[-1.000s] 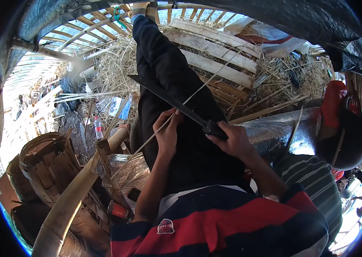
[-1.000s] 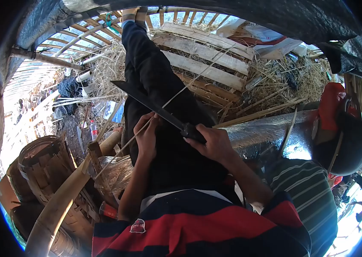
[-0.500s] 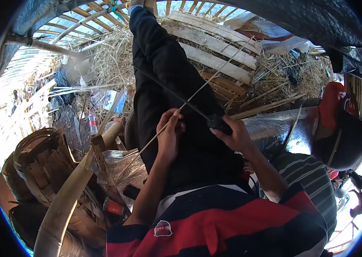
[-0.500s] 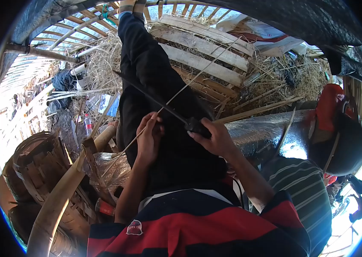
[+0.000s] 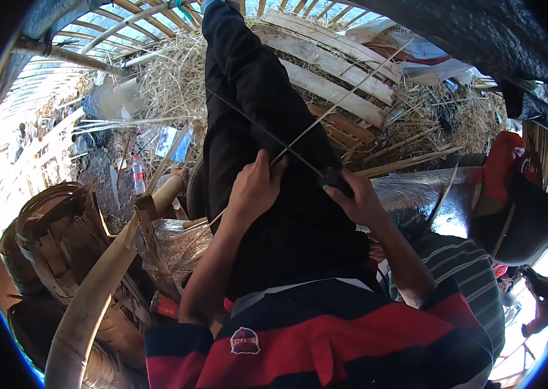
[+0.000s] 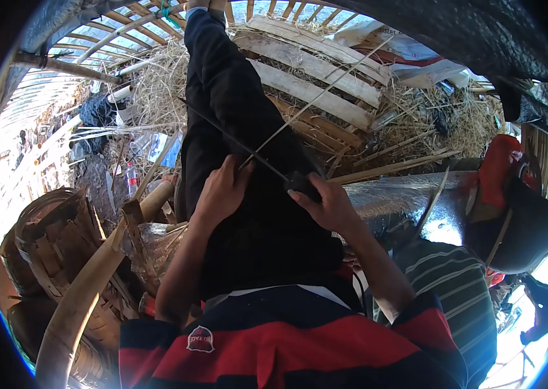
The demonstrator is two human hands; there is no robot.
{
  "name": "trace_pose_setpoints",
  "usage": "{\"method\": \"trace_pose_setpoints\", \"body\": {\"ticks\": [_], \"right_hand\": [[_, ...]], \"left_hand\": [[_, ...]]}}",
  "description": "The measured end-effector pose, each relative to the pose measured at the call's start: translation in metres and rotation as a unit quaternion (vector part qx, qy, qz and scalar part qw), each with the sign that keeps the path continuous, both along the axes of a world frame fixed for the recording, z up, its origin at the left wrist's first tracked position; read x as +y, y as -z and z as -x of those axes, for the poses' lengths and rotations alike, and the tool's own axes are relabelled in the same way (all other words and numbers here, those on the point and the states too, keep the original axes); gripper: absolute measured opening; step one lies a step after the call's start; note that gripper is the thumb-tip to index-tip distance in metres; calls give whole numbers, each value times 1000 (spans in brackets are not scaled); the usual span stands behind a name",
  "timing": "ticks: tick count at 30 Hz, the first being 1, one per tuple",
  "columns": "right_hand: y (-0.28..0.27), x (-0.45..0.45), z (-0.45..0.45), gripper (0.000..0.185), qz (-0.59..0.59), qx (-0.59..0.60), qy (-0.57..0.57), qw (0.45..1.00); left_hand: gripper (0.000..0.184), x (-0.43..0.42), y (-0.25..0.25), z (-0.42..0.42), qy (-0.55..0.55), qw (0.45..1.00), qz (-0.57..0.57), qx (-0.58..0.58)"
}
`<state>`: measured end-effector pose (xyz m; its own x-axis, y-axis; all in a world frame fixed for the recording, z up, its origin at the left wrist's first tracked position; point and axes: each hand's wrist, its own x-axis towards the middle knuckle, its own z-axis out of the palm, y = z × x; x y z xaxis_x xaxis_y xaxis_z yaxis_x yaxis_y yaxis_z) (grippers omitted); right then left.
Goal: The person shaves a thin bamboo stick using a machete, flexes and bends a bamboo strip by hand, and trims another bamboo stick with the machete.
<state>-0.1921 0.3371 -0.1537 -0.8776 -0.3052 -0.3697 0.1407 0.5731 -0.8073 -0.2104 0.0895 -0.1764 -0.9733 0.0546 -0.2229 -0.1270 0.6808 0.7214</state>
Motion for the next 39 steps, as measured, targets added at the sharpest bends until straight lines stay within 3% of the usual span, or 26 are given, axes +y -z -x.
{"method": "trace_pose_setpoints", "body": {"ticks": [1, 2, 4, 7, 16, 31, 39], "right_hand": [[-2, -1, 0, 41, -1, 16, -2, 1000], [-3, -1, 0, 41, -1, 17, -1, 1000], [-4, -2, -2, 40, -39, 83, -48, 995], [-1, -7, -7, 35, -57, 138, -55, 987], [-1, -17, -5, 38, -99, 250, -78, 960], [2, -17, -7, 37, -126, 251, -114, 953], [7, -16, -5, 35, -107, 240, -78, 962]], "left_hand": [[19, 2, 3, 1, -10, 994, -50, -91], [19, 1, 4, 1, -10, 995, -50, -91], [15, -4, -4, 7, -11, 980, -173, -99], [11, 5, -16, 3, -38, 982, -177, -53], [13, 15, -22, -10, -39, 985, -142, -95], [16, 1, -25, -15, -42, 979, -138, -145], [18, -29, -44, -19, -32, 973, -103, -206]]}}
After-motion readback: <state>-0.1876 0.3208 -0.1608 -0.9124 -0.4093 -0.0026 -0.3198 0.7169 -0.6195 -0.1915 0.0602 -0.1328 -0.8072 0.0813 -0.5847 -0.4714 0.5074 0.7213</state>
